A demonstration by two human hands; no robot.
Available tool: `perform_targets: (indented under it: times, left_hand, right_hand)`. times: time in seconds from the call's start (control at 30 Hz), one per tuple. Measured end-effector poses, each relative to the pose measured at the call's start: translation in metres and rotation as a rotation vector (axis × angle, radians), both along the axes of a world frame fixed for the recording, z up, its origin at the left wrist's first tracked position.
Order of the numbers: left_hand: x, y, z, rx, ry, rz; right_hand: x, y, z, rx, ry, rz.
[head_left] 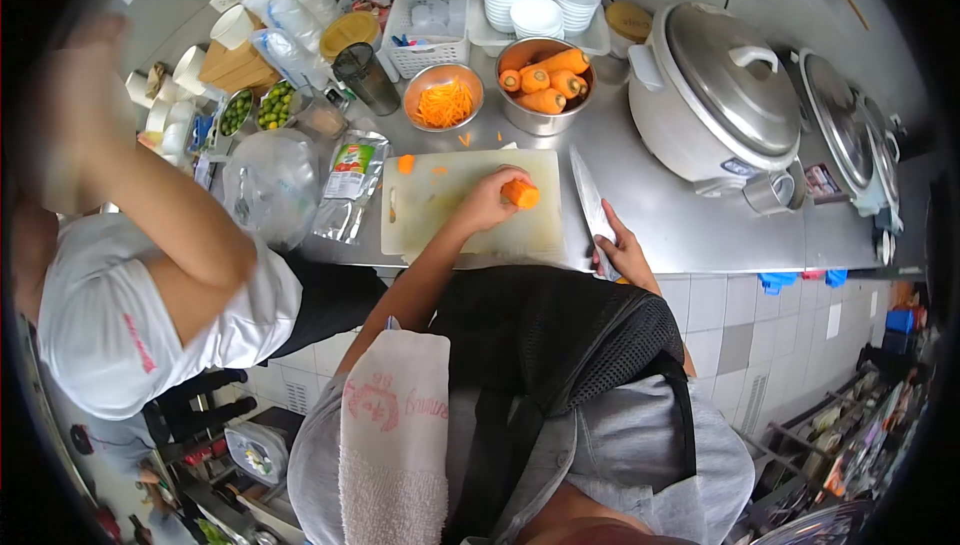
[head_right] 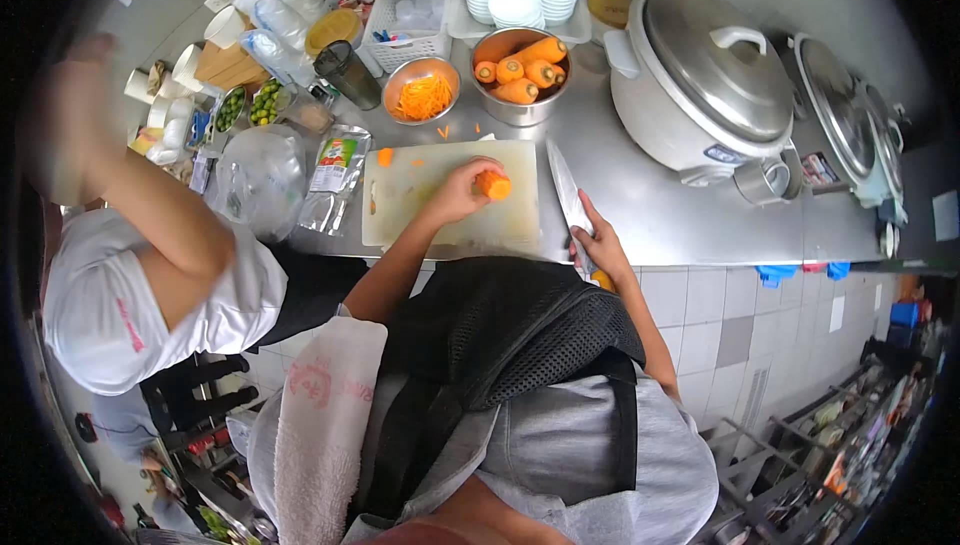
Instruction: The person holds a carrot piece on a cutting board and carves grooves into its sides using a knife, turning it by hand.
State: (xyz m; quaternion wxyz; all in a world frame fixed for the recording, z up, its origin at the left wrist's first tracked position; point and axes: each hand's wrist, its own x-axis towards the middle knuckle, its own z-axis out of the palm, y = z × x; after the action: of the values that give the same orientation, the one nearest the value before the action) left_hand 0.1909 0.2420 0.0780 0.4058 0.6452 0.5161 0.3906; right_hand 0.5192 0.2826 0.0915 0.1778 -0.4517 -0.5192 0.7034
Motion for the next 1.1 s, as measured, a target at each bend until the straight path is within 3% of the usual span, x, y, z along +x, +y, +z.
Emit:
perform_targets:
  times: [0.03,0.07,0.13,0.23,0.47,0.57,0.67,0.73,0.77,0.83,0.97,1.03,1.1]
  left_hand:
    - [-0.001,-0.002,-0.002,-0.017,-0.309,0.063]
    - [-0.002,-0.004,-0.004,-0.008,-0.306,0.083]
    - [0.001,-0.013,0.013,-0.017,-0.643,0.107]
    - [0.01,-0.024,0.035,-0.028,-0.715,0.187]
    - [0.018,-0.048,0.015,-0.024,-0.756,0.339]
    - [0.025,-0.052,0.011,-0.03,-0.696,0.38]
    - [0.041,-0.055,0.009,-0.036,-0.457,0.588]
    - [0.046,-0.054,0.013,0.034,0.038,0.729]
    - [0.048,-0.052,0.009,0.033,0.038,0.726]
    - [0.054,-0.048,-0.002,0.068,0.279,0.805]
    - [0.066,-0.036,-0.008,0.095,0.391,0.903]
    - [0.067,-0.033,0.006,-0.317,0.129,0.811]
    - [0.073,-0.037,0.013,-0.27,0.218,0.81]
  right_hand:
    - [0.0,0.005,0.0,0.007,0.002,0.032]
    - [0.0,0.011,-0.001,0.012,0.002,0.066]
    - [-0.001,0.024,-0.002,-0.004,0.008,0.128]
    - [-0.004,0.042,-0.014,-0.001,0.028,0.226]
    - [-0.011,0.062,-0.025,-0.142,0.089,0.349]
    - [-0.009,0.064,-0.03,-0.106,0.086,0.387]
    - [-0.009,0.063,-0.028,-0.112,0.088,0.379]
    - [-0.01,0.063,-0.027,-0.138,0.101,0.374]
    - [-0.008,0.063,-0.026,-0.161,0.109,0.366]
    - [-0.009,0.06,-0.02,-0.145,0.096,0.356]
    - [-0.005,0.064,-0.034,-0.076,0.104,0.388]
    - [-0.004,0.067,-0.034,-0.066,0.082,0.408]
    - [-0.006,0.069,-0.031,-0.059,0.063,0.432]
